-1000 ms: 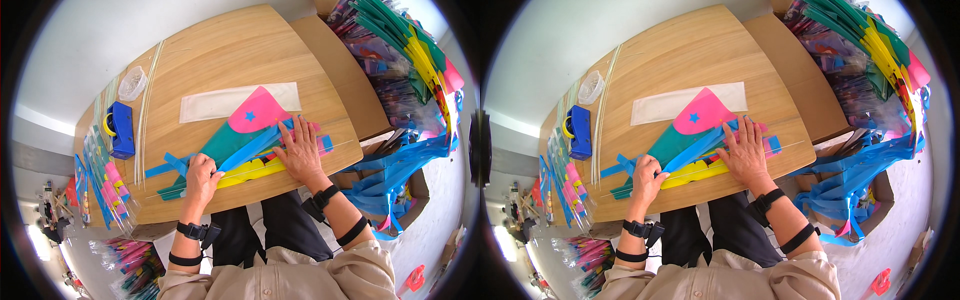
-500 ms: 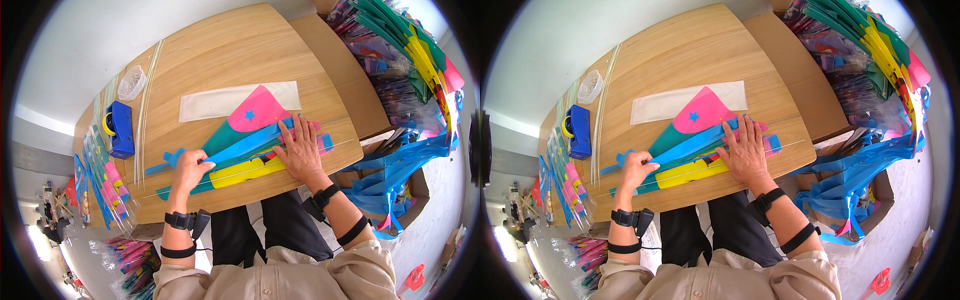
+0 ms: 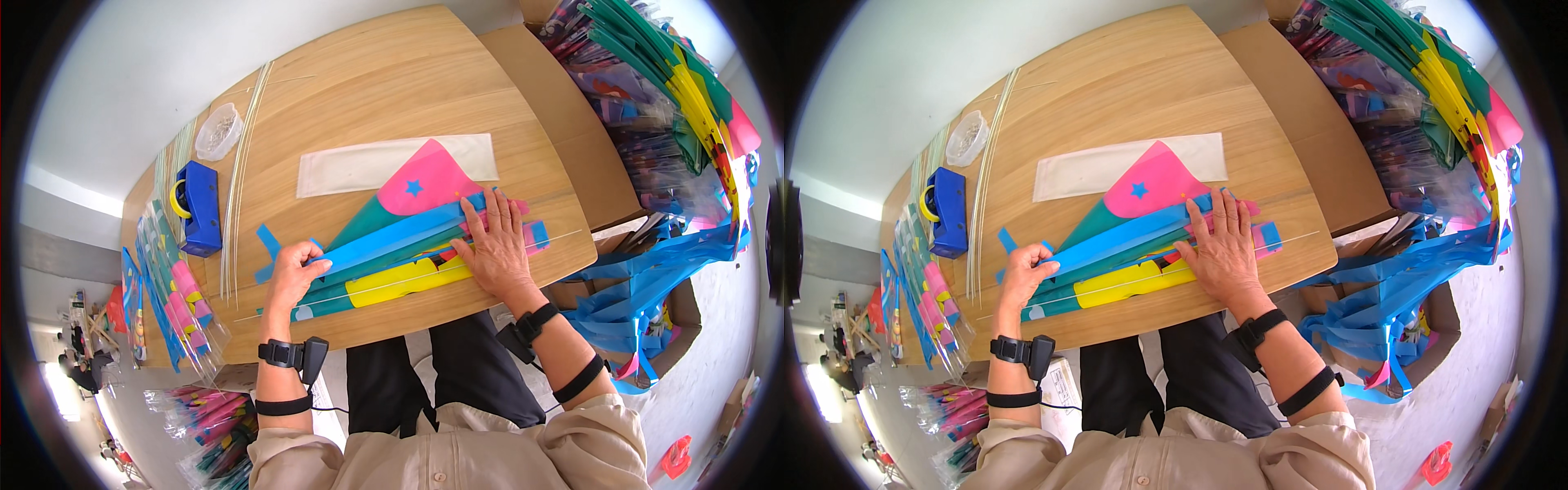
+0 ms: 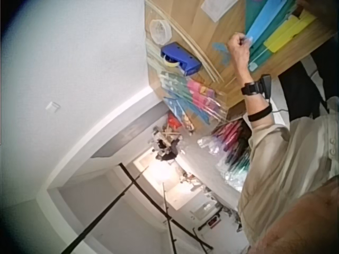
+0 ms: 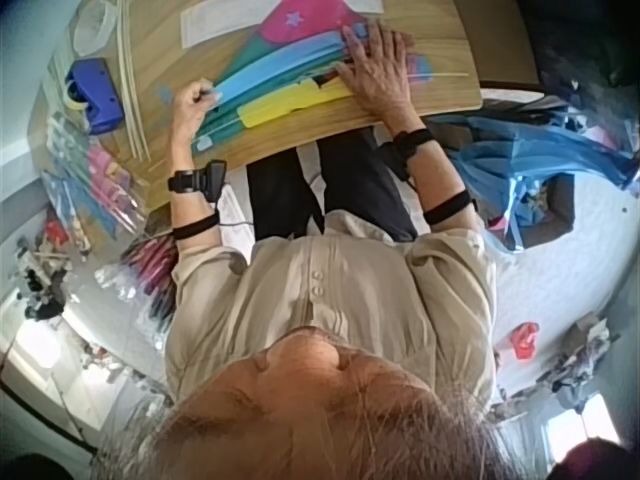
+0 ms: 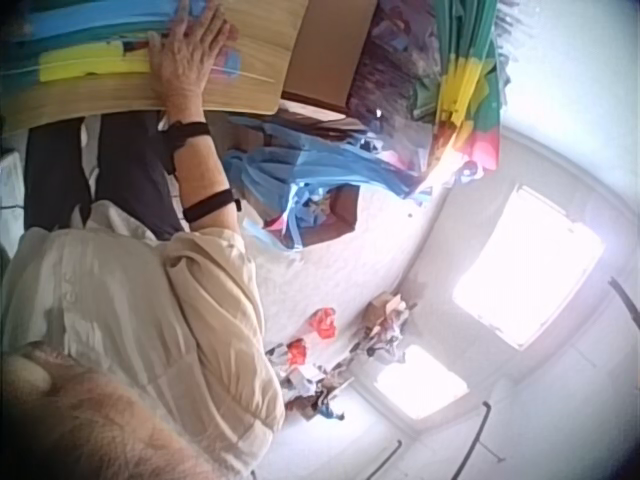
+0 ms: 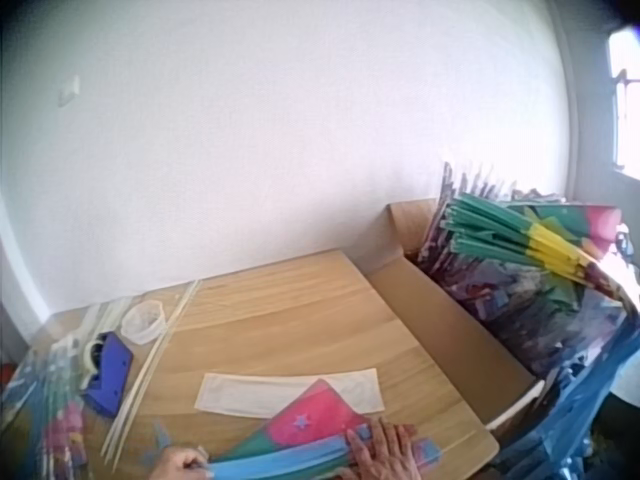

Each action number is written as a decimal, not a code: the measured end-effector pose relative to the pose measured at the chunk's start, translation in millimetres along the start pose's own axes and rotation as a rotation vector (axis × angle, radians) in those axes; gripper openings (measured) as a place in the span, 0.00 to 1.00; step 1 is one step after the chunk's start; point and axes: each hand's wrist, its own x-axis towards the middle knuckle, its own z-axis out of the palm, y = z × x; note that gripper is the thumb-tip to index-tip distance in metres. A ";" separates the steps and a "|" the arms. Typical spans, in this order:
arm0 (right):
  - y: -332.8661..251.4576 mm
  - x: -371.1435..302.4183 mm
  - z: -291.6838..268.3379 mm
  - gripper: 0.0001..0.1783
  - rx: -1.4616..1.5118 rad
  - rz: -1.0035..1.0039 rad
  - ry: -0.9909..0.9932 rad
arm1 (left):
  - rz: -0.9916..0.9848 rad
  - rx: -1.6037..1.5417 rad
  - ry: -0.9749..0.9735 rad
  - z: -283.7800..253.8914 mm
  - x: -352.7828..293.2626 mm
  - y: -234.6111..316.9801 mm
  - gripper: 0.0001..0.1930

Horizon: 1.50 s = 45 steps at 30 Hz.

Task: Assembling and packaging children's kites.

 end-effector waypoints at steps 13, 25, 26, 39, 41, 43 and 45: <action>0.7 0.0 0.3 0.36 -0.016 0.004 -0.019 | 0.053 -0.269 -0.011 -1.4 -4.1 -6.1 0.10; 0.5 -0.3 0.0 0.36 -0.020 0.005 -0.016 | -0.043 -0.225 -0.059 -2.3 -1.1 -1.5 0.06; 0.6 -0.3 0.1 0.36 -0.018 0.005 -0.015 | -0.063 -0.207 -0.039 -0.1 -0.7 2.1 0.05; -17.1 0.0 -16.2 0.38 0.077 -0.122 0.075 | -0.103 0.441 0.083 10.7 5.8 -0.2 0.11; -41.2 1.1 -19.5 0.38 0.155 -0.258 0.055 | -0.122 0.448 0.064 9.7 6.9 0.9 0.12; -77.8 1.6 -13.0 0.38 0.248 -0.375 -0.005 | -0.090 0.503 0.061 11.3 8.6 0.7 0.12; -113.9 0.6 5.2 0.38 0.304 -0.425 -0.060 | -0.059 0.541 0.073 11.4 9.0 -0.1 0.13</action>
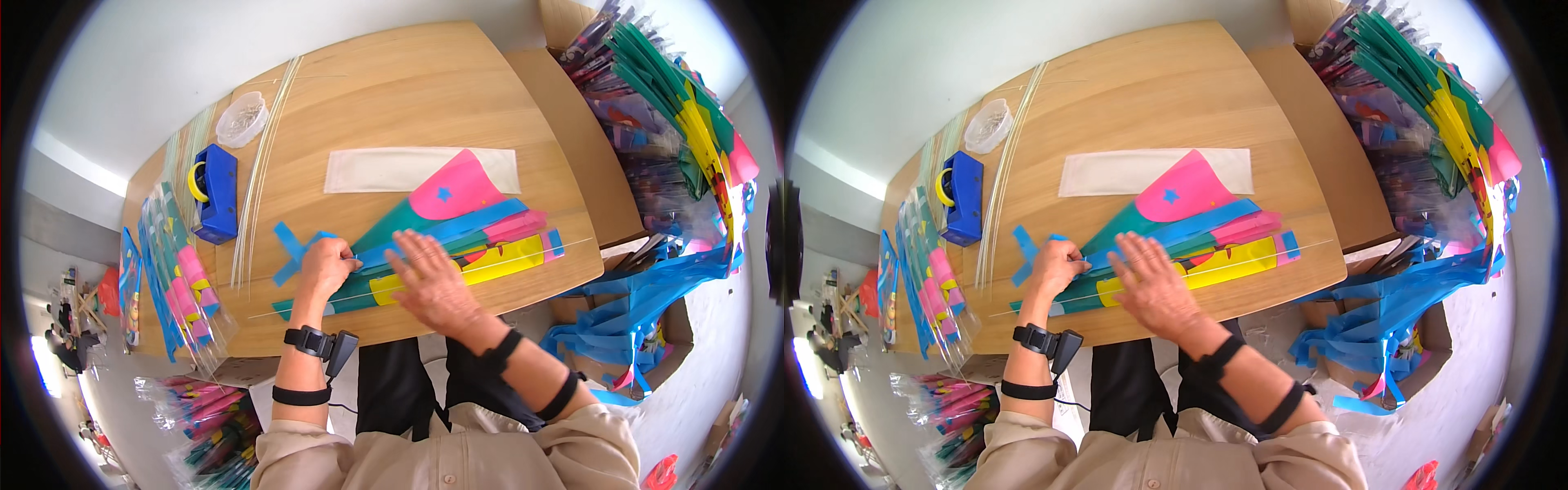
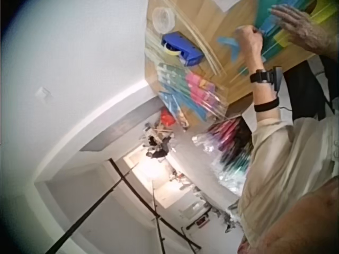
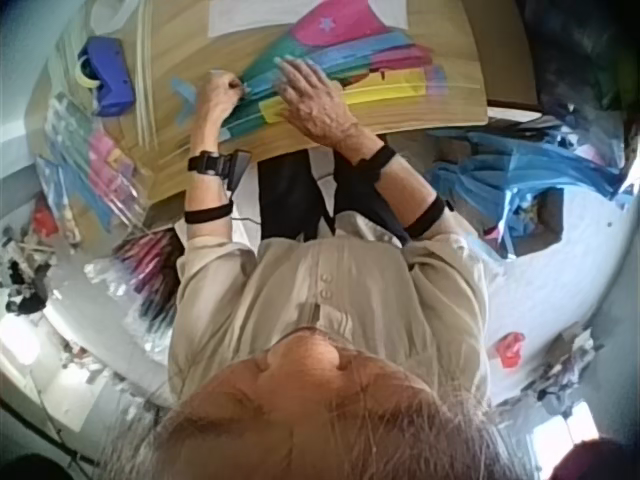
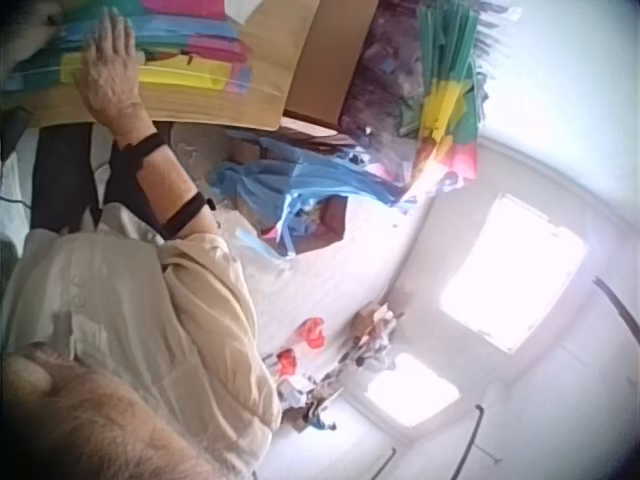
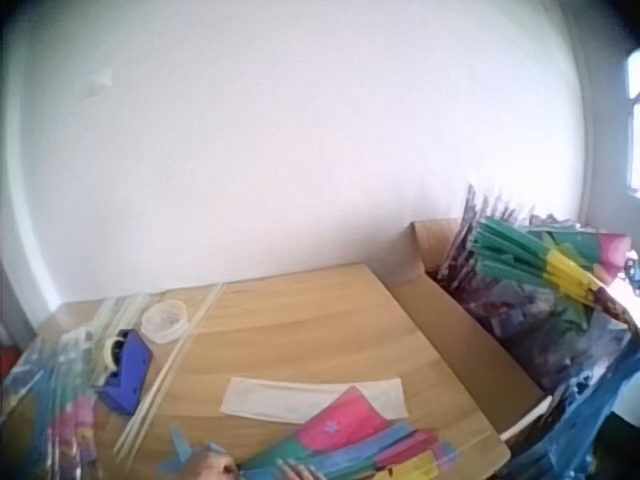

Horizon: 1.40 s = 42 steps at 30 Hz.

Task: Assembling and packaging children's kites.

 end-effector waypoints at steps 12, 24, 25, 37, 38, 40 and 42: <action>-25.6 6.6 41.1 0.38 -0.053 0.054 -0.035 | -0.042 -0.113 -0.245 -34.5 2.6 -20.4 0.10; -25.6 6.7 39.0 0.38 -0.047 0.039 -0.026 | 0.095 -0.377 -0.073 -4.1 3.0 14.1 0.11; -25.9 7.0 39.1 0.37 -0.045 0.033 -0.033 | 0.116 -0.343 -0.064 -1.1 4.6 12.7 0.11; -12.6 -2.6 35.2 0.37 0.246 -0.006 0.085 | 0.129 -0.188 -0.259 -9.6 24.4 24.3 0.27; -13.4 -2.0 32.4 0.37 0.238 -0.021 0.074 | 0.136 -0.176 -0.252 -8.2 26.9 22.1 0.30; -17.5 0.2 33.5 0.36 0.181 -0.016 0.070 | 0.122 -0.158 -0.241 -6.3 29.1 16.7 0.35; -21.2 3.6 35.2 0.35 0.132 0.012 0.072 | 0.082 -0.141 -0.237 -7.5 28.6 19.7 0.40</action>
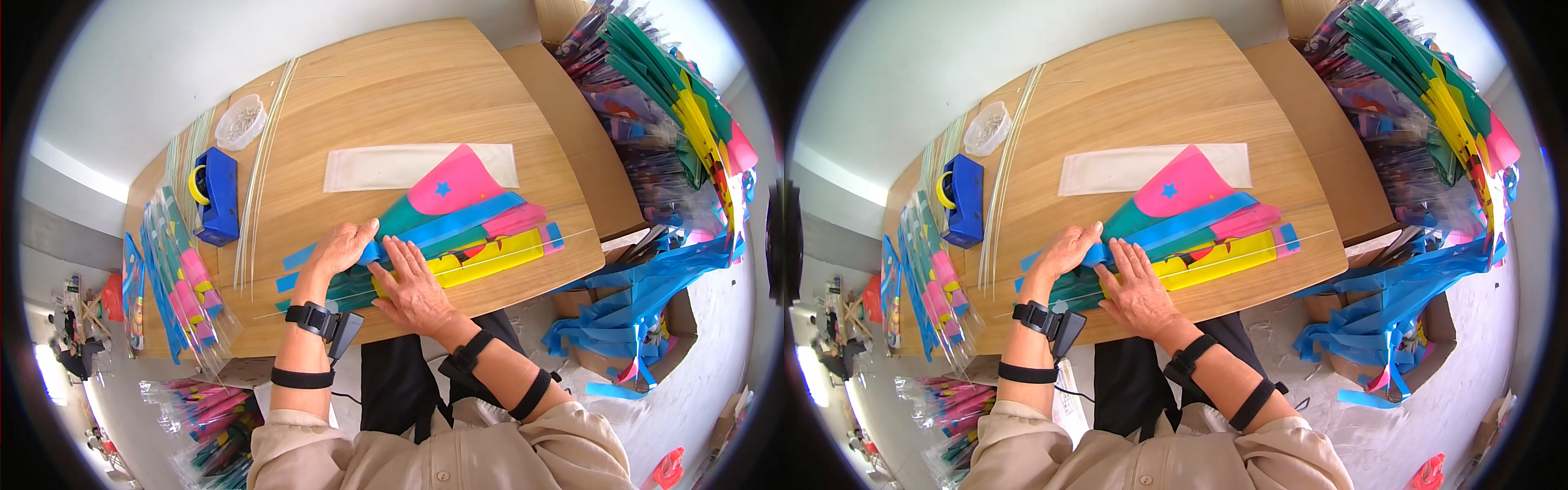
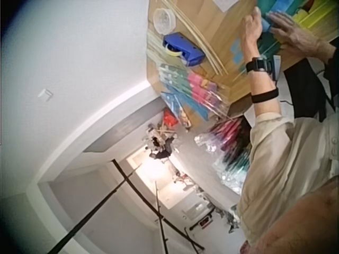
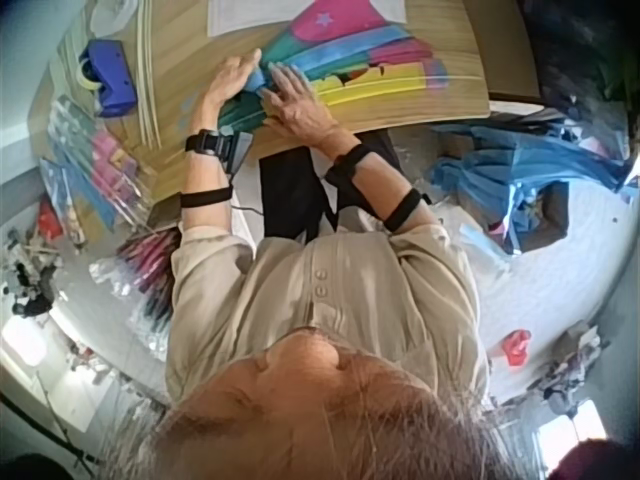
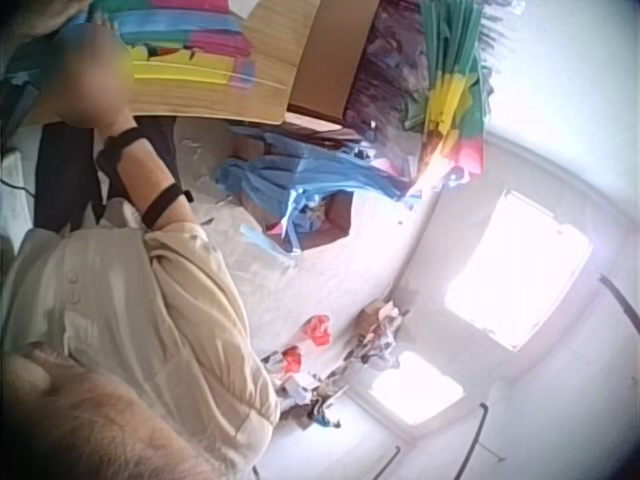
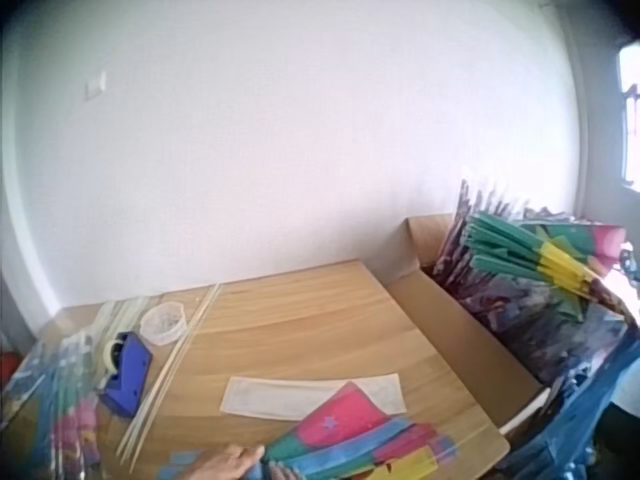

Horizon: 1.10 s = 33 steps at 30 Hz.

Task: Assembling and packaging children's kites.

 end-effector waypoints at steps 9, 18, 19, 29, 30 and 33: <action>-16.0 18.5 12.5 0.44 -0.254 0.164 -0.073 | 0.044 -0.054 0.091 2.6 2.8 -5.8 0.46; -16.5 3.6 11.0 0.42 -0.308 0.173 -0.082 | 0.051 -0.049 0.124 5.6 -14.5 11.6 0.46; -15.5 1.5 11.5 0.42 -0.295 0.177 -0.071 | -0.005 0.009 0.067 4.8 -11.7 15.0 0.46; -4.6 2.2 -4.1 0.46 -0.238 0.331 0.050 | -0.079 0.198 0.014 -2.1 6.7 13.7 0.47; 0.9 -0.5 -9.0 0.46 -0.248 0.363 0.068 | -0.054 0.197 0.046 -0.2 6.5 13.0 0.46; 28.7 -16.2 -27.7 0.44 -0.350 0.410 0.063 | -0.083 0.010 -0.033 -1.7 -3.3 24.0 0.44</action>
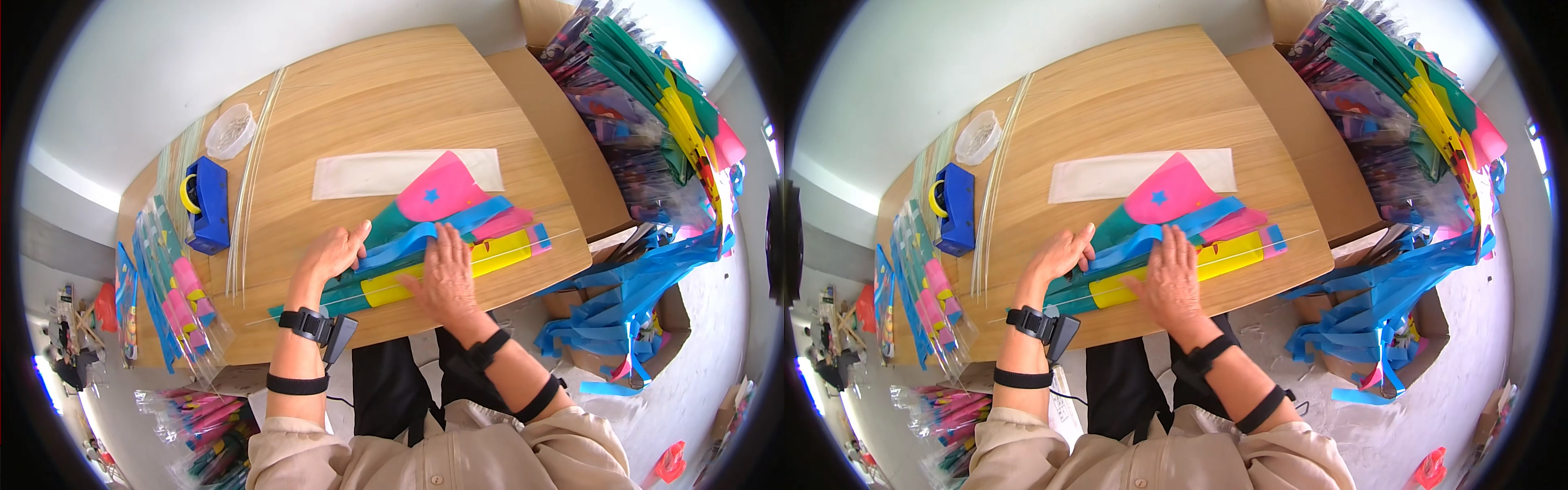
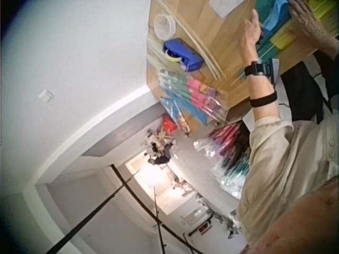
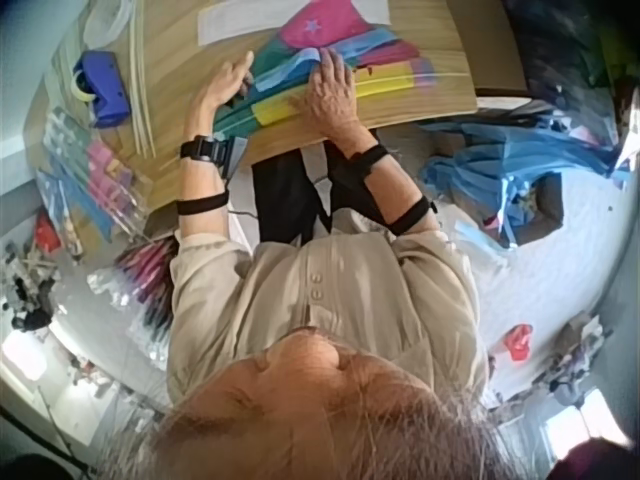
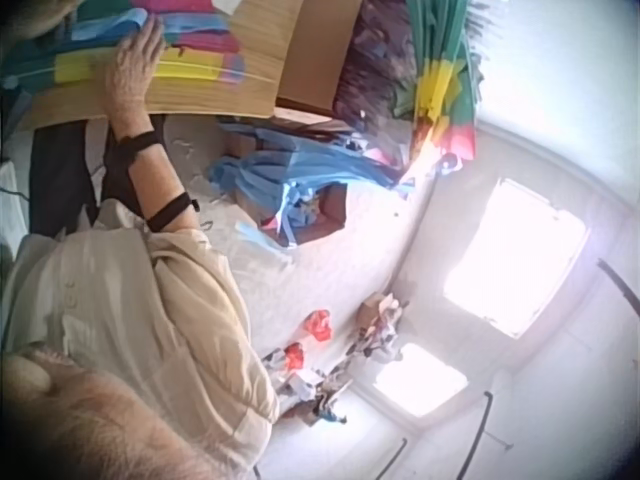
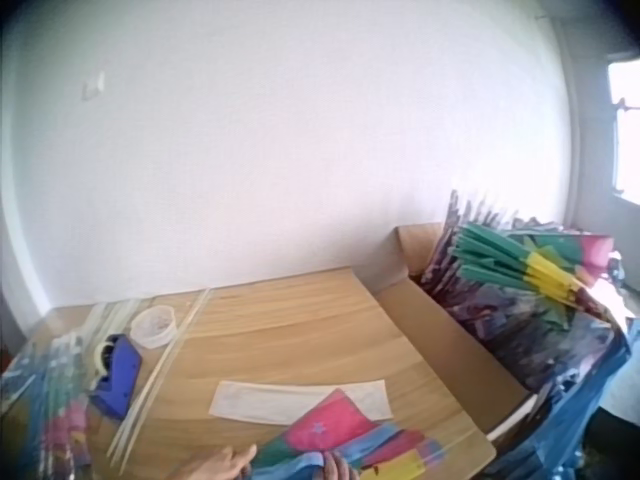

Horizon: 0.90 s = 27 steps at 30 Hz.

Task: Assembling and packaging children's kites.

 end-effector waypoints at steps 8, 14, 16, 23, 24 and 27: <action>96.8 0.7 -51.6 0.52 -0.083 -0.046 -0.149 | 0.404 0.195 0.303 23.6 -39.3 -13.4 0.19; 125.6 4.2 -76.7 0.53 -0.082 -0.174 -0.260 | 0.395 0.496 0.249 33.1 -86.0 -10.6 0.43; 128.4 6.8 -81.3 0.51 -0.050 -0.181 -0.312 | 0.385 0.512 0.254 35.5 -89.1 -8.3 0.42; 145.3 18.6 -82.8 0.27 -0.278 -0.288 -0.218 | 0.435 0.654 0.304 38.6 -85.7 -11.9 0.33; 145.4 21.3 -89.3 0.24 -0.236 -0.290 -0.222 | 0.445 0.588 0.301 36.5 -85.2 -12.2 0.31; 151.1 31.4 -99.6 0.19 -0.113 -0.291 -0.259 | 0.461 0.389 0.272 27.6 -78.5 -15.3 0.23</action>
